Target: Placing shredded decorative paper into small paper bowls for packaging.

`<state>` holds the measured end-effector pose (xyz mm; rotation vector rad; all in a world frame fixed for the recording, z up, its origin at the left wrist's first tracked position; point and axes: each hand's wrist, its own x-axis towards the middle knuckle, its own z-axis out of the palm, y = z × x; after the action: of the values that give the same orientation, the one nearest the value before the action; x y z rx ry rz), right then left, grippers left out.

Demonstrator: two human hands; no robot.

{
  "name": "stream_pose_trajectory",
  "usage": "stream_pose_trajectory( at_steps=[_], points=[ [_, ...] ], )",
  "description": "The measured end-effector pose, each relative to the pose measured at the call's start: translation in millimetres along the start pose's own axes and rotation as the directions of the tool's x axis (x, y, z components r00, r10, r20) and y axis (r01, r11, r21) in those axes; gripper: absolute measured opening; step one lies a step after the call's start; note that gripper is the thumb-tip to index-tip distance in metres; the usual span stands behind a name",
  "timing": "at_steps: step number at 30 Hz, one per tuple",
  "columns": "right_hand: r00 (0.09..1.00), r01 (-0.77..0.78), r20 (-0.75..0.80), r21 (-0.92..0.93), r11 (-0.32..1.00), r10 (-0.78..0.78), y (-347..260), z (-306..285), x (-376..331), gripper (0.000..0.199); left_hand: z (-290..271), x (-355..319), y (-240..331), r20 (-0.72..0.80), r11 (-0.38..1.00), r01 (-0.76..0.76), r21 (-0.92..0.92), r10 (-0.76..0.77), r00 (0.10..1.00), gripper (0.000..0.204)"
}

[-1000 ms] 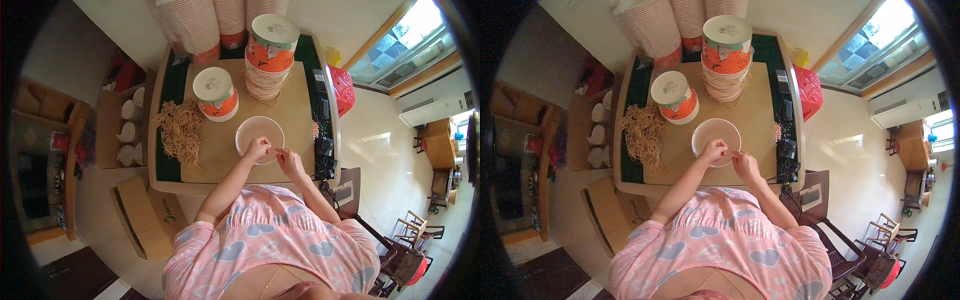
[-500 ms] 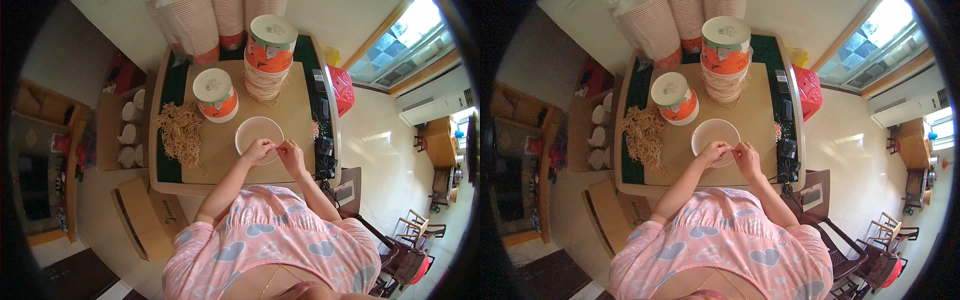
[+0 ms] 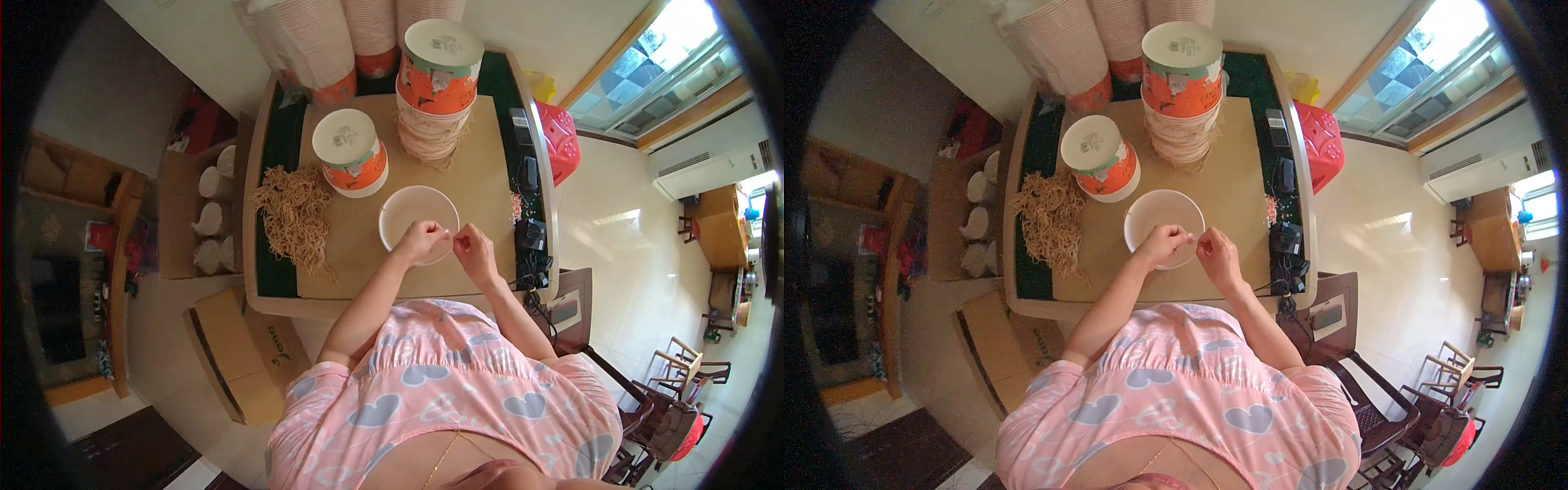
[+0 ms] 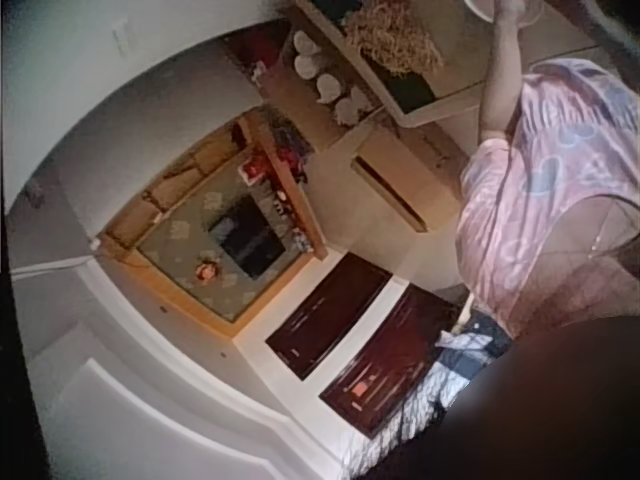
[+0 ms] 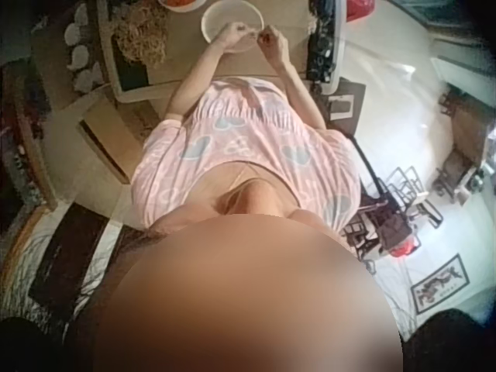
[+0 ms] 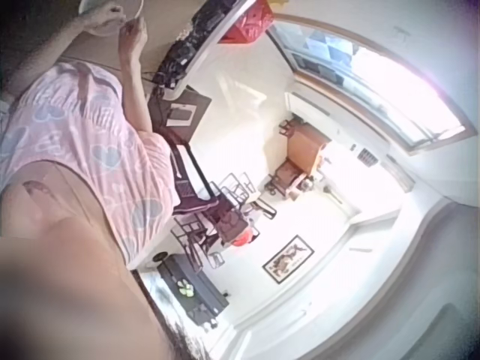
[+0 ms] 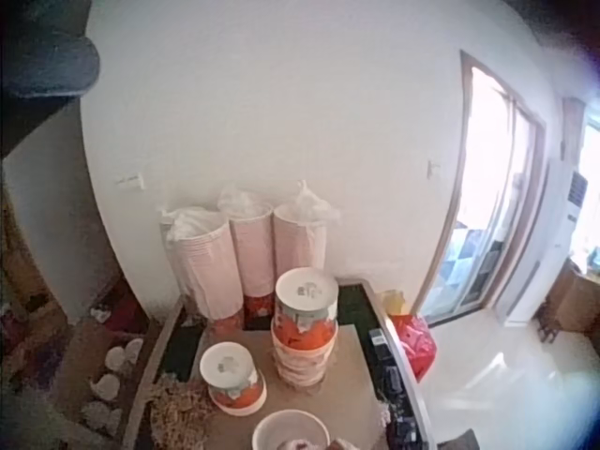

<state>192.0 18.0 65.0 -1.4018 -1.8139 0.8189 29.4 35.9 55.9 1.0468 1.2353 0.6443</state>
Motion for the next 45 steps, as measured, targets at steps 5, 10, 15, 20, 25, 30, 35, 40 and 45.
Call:
stream_pose_trajectory(
  at_steps=[5, 10, 15, 20, 25, 30, 35, 40, 45],
  points=[
    [1.000, 0.002, -0.019, 0.084, 0.996, 0.000, -8, -2, -1, 0.010, -6, 4, -5, 0.054, 0.921, 0.197, -0.336, -0.190, 0.980, 0.027],
    [0.994, -0.104, -0.012, 0.212, 0.972, 0.110, -10, -2, 2, 0.004, -3, 3, -10, 0.163, 0.906, 0.324, -0.273, -0.288, 0.944, 0.024],
    [0.979, -0.190, 0.007, 0.368, 0.910, 0.202, -13, -2, 1, 0.003, -18, 6, -18, 0.519, 0.684, 0.533, -0.498, -0.258, 0.815, 0.021],
    [0.986, -0.142, -0.042, 0.289, 0.947, 0.161, -8, -1, -6, 0.005, -14, 5, -15, 0.539, 0.644, 0.552, -0.529, -0.247, 0.805, 0.021],
    [0.995, -0.068, -0.065, 0.126, 0.990, 0.077, -10, 1, -9, 0.005, -11, 5, -17, 0.442, 0.719, 0.490, -0.494, -0.278, 0.853, 0.020],
    [0.993, -0.074, -0.076, 0.192, 0.979, 0.090, -7, 6, -10, 0.006, -14, 5, -20, 0.423, 0.703, 0.490, -0.516, -0.288, 0.859, 0.017],
    [0.998, -0.067, -0.007, 0.098, 0.993, 0.068, -11, 13, -23, 0.008, -19, 4, -32, 0.377, 0.679, 0.521, -0.517, -0.366, 0.851, 0.015],
    [0.998, -0.061, 0.025, 0.049, 0.997, 0.059, -14, 16, -27, 0.009, -18, -2, -22, 0.442, 0.661, 0.561, -0.499, -0.362, 0.820, 0.017],
    [0.998, -0.058, -0.012, 0.076, 0.995, 0.059, -10, 16, -25, 0.009, -22, 5, -45, 0.468, 0.472, 0.571, -0.672, -0.327, 0.821, 0.024]
  ],
)
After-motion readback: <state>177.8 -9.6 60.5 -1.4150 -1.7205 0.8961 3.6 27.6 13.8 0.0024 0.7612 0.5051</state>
